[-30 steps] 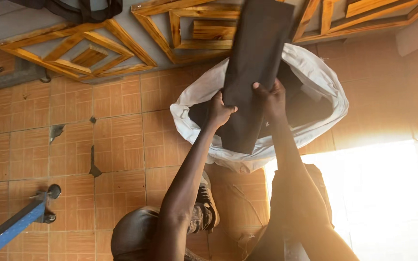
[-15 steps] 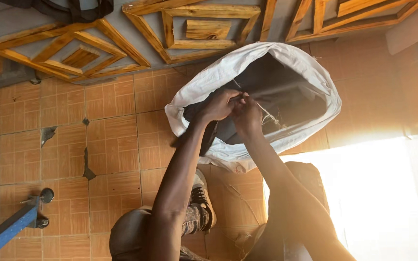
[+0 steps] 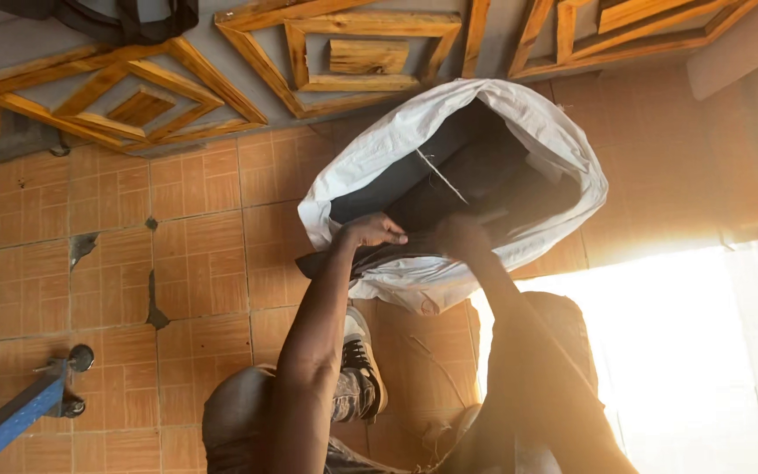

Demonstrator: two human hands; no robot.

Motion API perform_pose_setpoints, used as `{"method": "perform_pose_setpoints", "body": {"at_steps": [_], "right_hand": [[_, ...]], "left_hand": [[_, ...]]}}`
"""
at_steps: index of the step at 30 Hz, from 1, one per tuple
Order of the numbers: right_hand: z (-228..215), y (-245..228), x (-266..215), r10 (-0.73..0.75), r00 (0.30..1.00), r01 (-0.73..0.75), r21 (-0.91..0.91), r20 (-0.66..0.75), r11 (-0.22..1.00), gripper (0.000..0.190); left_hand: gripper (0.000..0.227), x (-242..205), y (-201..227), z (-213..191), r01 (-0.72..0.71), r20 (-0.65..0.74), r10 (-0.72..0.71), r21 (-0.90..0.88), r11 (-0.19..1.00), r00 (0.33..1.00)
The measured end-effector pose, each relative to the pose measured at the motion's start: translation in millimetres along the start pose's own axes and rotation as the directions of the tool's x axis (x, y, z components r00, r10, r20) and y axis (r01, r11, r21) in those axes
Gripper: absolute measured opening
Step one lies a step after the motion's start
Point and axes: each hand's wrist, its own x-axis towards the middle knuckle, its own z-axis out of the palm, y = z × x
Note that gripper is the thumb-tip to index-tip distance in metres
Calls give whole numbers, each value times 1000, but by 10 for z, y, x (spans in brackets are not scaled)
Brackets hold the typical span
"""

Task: The person picks up black fabric items from a white bag on the floor, places them onto a stack, and folds them flat by hand.

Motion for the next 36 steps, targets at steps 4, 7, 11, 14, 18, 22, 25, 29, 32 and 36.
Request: {"method": "perform_pose_setpoints", "body": {"at_steps": [4,7,11,14,18,22,25,29,32,36], "right_hand": [[249,118,64,402,836,-113,600,-374,792,29],[266,193,199,340,811,-114,441,-476,890,28],[212,300,343,343,621,-177,300,-704,937,28],[231,661,577,373,626,-63,432,-685,900,22],[-294,393,85,242,541,69,329,-806,942,63],[-173,196,13,150,611,108,270,-777,957,75],[-142,335,141,144,502,52,196,-853,979,30],[-410,398,23,289,639,-153,250,-713,956,23],[-503,704,354,329,769,-141,357,-548,923,32],[-1130,749,137,305,896,-105,512,-322,852,56]], "left_hand": [[36,-186,157,79,44,-5,-44,111,993,999],[34,-193,329,-110,51,-94,-36,162,985,995],[35,-197,538,-326,49,-197,0,243,969,980],[28,-740,1339,-387,-49,-353,135,243,969,926],[26,-258,952,-633,14,-418,112,286,958,902],[26,227,206,-660,-49,-398,79,85,995,914],[33,62,433,-646,-36,-360,66,88,995,931],[57,-615,1428,-551,5,-303,57,202,979,951],[77,-892,1824,-466,100,-295,44,454,885,954],[106,-811,1619,-251,192,-364,230,819,541,903]]}}
